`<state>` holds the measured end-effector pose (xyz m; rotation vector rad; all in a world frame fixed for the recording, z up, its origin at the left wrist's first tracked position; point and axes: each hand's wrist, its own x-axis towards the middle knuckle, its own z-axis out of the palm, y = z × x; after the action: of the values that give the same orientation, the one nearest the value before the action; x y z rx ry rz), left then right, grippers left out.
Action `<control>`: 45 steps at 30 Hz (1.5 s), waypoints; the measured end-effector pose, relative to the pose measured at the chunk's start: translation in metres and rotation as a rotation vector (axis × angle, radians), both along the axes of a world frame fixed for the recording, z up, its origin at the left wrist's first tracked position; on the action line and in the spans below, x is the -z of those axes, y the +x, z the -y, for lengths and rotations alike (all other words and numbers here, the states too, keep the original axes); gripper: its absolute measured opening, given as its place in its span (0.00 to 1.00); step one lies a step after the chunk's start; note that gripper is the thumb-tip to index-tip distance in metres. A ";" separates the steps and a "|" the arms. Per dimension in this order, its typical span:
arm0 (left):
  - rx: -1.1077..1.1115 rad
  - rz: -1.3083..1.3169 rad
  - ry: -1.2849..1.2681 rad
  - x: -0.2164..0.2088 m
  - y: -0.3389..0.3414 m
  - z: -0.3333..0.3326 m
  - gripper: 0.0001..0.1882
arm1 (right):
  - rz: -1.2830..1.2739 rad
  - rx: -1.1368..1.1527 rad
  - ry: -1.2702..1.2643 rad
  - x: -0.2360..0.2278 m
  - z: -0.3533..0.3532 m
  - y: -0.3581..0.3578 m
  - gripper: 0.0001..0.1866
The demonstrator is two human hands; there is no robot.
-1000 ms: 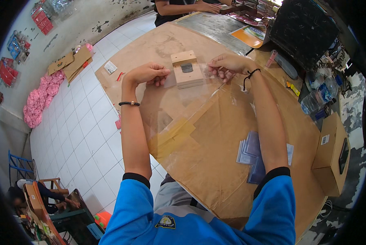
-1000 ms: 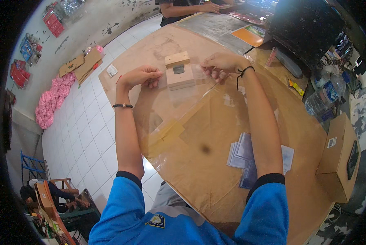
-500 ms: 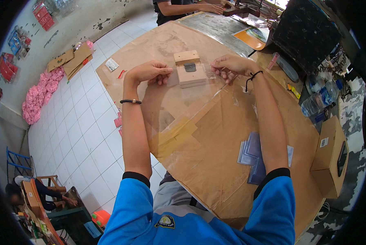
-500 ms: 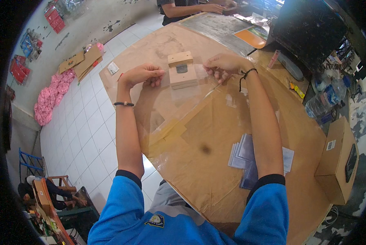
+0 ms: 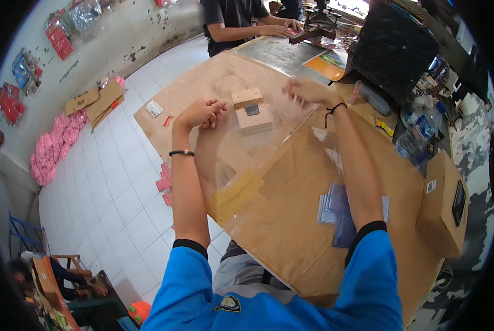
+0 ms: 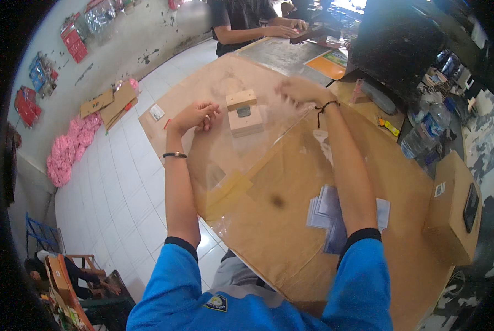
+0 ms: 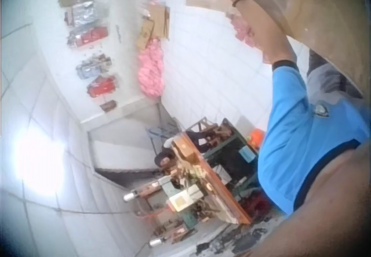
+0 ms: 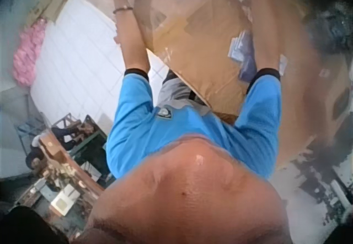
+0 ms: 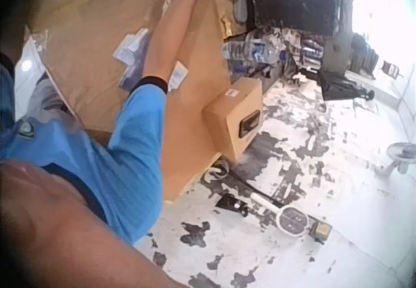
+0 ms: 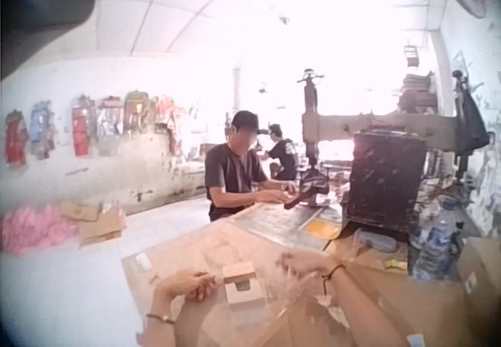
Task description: The person applies plastic film to small blue cutouts. The person gathers a stack of the cutouts, then positions them one at a time onto a larger sheet of plastic film on a table, pressing them down to adhere them.
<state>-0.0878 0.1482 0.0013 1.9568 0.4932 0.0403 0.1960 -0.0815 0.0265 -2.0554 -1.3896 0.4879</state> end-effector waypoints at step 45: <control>0.408 0.315 0.510 0.025 -0.096 0.304 0.49 | 0.187 -0.050 0.093 0.024 0.365 -0.198 0.35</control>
<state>-0.1838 -0.1557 -0.0239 2.4573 -0.1482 0.2285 -0.0023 -0.4463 0.0021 -2.0363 -1.5449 0.2513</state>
